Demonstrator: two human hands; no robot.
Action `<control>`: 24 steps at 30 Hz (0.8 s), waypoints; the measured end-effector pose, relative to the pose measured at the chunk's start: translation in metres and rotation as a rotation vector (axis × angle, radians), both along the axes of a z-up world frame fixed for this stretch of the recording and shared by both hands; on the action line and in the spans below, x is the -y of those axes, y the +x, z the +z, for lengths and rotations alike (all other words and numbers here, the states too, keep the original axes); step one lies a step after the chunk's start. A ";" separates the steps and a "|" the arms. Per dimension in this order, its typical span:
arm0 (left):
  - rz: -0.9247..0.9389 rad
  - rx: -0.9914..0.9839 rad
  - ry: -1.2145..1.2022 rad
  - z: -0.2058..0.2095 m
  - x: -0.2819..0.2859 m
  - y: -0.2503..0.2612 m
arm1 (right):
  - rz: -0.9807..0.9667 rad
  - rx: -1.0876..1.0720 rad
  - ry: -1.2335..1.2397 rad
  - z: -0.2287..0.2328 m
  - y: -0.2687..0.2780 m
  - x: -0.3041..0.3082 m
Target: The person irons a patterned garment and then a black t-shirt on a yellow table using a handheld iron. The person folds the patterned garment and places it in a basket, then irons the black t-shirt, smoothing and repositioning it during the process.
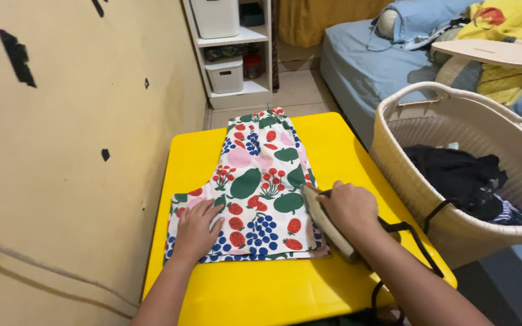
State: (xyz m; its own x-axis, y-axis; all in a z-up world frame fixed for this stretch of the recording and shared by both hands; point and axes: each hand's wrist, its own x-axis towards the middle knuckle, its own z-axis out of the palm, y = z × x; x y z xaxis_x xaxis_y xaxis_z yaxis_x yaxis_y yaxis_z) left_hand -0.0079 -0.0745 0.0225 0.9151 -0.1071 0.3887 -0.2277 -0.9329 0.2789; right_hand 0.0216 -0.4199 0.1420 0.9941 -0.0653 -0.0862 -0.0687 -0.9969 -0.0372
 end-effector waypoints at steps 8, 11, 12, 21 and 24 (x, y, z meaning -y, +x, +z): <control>0.002 0.052 -0.072 0.005 0.018 0.040 | -0.075 0.092 -0.027 -0.011 0.029 0.032; 0.090 0.045 -0.049 0.005 0.018 0.058 | -0.032 0.131 -0.046 -0.020 0.030 0.030; 0.122 0.037 -0.043 0.004 0.017 0.063 | -0.018 0.133 -0.048 -0.022 0.032 0.030; 0.359 -0.159 0.055 0.003 0.008 0.093 | -0.015 0.297 -0.411 -0.013 0.066 0.026; 0.384 -0.285 0.085 0.009 0.006 0.096 | 0.219 0.268 -0.251 -0.030 0.054 -0.011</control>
State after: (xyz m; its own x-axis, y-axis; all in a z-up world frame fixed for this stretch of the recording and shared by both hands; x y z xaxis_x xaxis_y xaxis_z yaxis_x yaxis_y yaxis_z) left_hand 0.0886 -0.0801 0.0315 0.9635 0.2388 0.1211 0.2121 -0.9567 0.1991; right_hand 0.0752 -0.4092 0.1123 0.9719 0.1640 0.1691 0.1247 -0.9672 0.2211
